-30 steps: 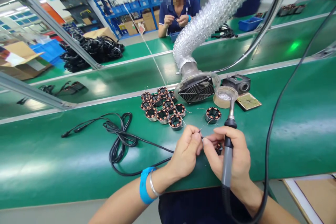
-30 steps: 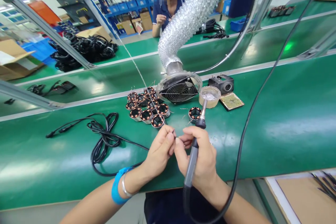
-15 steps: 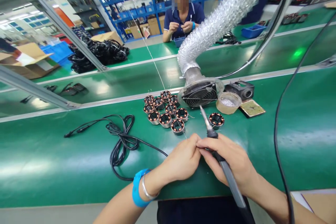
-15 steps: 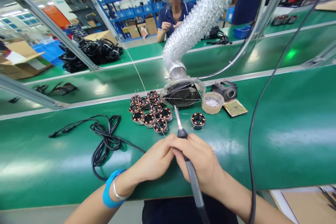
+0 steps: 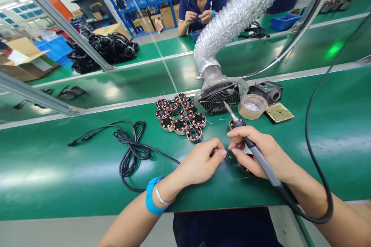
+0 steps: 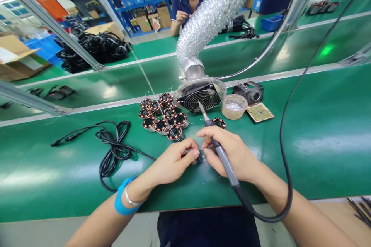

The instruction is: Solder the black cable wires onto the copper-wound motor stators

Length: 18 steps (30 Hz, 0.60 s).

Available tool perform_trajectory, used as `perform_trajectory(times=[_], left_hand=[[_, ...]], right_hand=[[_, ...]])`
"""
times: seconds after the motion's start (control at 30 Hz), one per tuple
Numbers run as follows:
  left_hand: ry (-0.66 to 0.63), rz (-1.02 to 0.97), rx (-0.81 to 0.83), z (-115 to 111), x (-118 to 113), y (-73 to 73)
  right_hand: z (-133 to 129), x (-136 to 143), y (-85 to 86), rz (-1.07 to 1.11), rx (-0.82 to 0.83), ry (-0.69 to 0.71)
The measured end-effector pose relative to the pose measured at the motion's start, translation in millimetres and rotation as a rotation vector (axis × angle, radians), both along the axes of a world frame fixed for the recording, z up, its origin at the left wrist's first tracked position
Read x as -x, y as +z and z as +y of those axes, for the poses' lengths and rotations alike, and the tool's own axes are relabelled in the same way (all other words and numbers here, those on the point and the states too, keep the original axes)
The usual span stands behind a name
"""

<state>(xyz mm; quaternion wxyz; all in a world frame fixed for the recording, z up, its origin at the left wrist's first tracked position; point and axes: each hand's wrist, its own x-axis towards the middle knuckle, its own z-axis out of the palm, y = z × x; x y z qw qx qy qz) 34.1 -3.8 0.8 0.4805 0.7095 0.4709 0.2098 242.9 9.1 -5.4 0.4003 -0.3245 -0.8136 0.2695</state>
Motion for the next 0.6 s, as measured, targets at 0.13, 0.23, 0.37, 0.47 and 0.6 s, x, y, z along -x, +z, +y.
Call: perform_trajectory(times=[0.13,0.23,0.37,0.47,0.6], left_hand=[[0.001,-0.103,0.090,0.2,0.4,-4.8],[0.003,-0.243,0.234,2.2,-1.4,-9.4],[0.044,-0.374,0.381,6.5,-8.3,-13.5],[0.121,-0.357,0.374,8.1,-14.5,-16.5],[0.190,-0.306,0.326,7.3,-18.6,-22.6]], right_hand=[[-0.3,0.5,-3.5,-0.015,-0.056,-0.015],[-1.4,-0.3,-5.3,-0.006,-0.041,-0.032],[-5.4,-2.8,-7.8,0.061,0.093,-0.071],[-12.9,-7.8,-8.8,0.071,0.092,-0.134],[-32.3,-20.8,-6.2,0.089,0.038,-0.288]])
